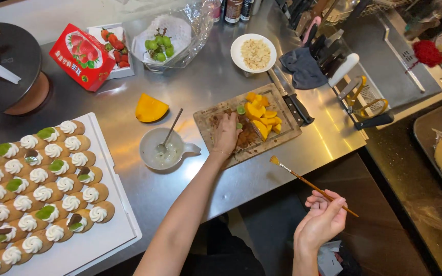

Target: Decorating mini cream desserts with slices of green grapes and mango.

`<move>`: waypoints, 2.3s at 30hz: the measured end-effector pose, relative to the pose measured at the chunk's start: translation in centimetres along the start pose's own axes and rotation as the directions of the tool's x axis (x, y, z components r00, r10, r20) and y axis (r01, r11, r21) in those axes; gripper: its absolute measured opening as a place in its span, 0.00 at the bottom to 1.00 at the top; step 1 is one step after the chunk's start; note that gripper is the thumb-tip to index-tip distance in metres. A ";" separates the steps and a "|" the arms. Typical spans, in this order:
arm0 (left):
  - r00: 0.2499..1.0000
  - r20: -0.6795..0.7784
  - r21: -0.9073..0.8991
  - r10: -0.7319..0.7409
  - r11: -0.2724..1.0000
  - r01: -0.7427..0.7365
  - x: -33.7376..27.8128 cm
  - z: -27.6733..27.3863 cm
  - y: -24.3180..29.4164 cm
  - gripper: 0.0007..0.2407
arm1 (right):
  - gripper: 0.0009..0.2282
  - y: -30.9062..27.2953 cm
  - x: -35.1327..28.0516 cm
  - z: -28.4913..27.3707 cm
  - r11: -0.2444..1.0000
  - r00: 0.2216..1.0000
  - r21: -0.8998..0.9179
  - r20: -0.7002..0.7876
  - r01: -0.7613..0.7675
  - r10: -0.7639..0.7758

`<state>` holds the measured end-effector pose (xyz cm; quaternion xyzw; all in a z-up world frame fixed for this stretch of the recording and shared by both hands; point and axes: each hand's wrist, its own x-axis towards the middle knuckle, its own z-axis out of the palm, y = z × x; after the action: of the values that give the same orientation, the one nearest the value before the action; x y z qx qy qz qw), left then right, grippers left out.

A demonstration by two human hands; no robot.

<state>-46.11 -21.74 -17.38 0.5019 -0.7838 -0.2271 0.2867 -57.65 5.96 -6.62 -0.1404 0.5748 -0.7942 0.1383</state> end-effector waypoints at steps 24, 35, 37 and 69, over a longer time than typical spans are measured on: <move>0.863 0.143 -0.957 -0.485 0.154 0.245 -30.0 -33.4 -9.7 0.11 | 0.13 -5.0 -24.4 15.2 0.899 0.475 0.024 0.842 0.437 -0.254; 0.752 -0.380 -0.699 -0.538 0.700 0.146 -42.2 -49.7 -25.4 0.09 | 0.15 -2.0 -41.2 18.4 0.926 0.488 0.047 0.839 0.376 -0.241; 0.727 -0.508 -0.525 -0.462 0.835 0.164 -42.6 -52.5 -29.3 0.08 | 0.15 -1.8 -42.2 18.3 0.925 0.519 0.033 0.820 0.378 -0.242; 0.616 -0.732 -0.303 -0.292 0.949 0.090 -43.3 -55.5 -33.3 0.12 | 0.17 0.0 -34.2 11.3 0.935 0.821 -0.013 0.483 0.355 -0.305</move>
<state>27.76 1.07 -7.77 0.5935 -0.4958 -0.1132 0.6238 -21.83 9.14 -5.46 -0.4341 0.5304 -0.7169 0.1272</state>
